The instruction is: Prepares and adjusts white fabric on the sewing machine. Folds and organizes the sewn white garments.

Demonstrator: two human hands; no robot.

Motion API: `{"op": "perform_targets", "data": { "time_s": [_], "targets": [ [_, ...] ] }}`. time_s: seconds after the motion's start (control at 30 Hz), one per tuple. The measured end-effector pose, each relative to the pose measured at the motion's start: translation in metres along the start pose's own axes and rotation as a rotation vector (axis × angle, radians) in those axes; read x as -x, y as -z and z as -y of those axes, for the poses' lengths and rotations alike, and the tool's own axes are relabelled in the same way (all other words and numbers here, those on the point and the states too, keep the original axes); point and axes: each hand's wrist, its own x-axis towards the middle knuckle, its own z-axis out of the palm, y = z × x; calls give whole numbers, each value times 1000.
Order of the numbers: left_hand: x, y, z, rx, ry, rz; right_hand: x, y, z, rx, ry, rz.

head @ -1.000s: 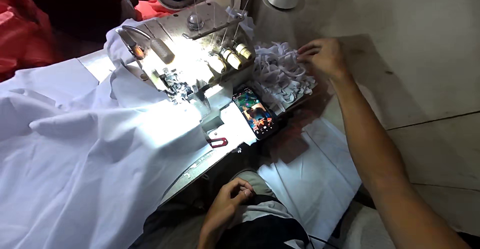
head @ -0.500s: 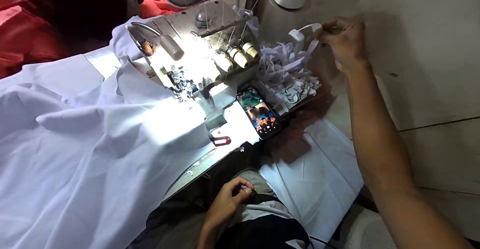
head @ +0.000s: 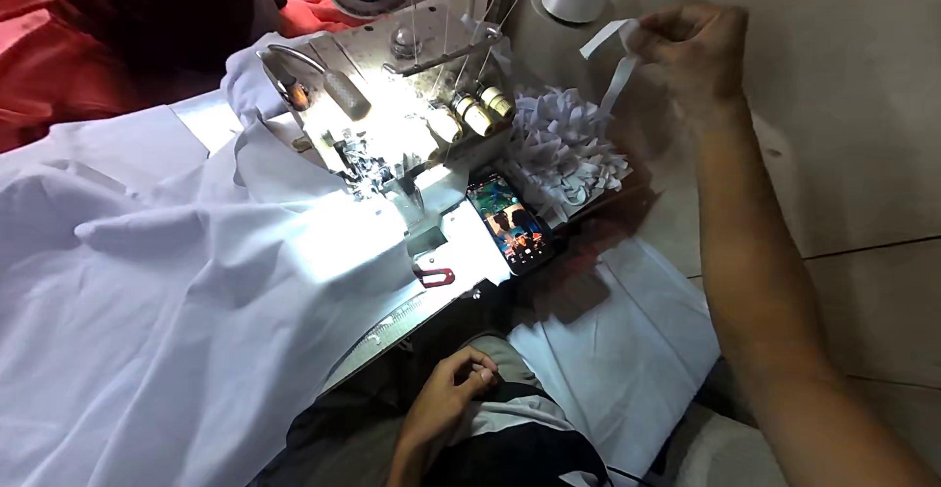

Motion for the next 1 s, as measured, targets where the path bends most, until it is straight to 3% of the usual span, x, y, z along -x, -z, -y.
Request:
{"op": "perform_targets", "data": {
  "time_s": [0.33,0.57,0.7,0.87,1.0],
  "targets": [
    [-1,0,1,3,4,2,-8,18,33,176,159,71],
    [0,-1,0,2,3,-4,-5,8,25,17,18,88],
    [0,-3,-5,-21,-37,-53,11,10,45,21,78,107],
    [12,-7,-48,-102,-328,-120,91,4,126,-99,201,279],
    [21,-10,-105,-50,-595,-188,169,-48,153,-422,224,495]
  ]
}}
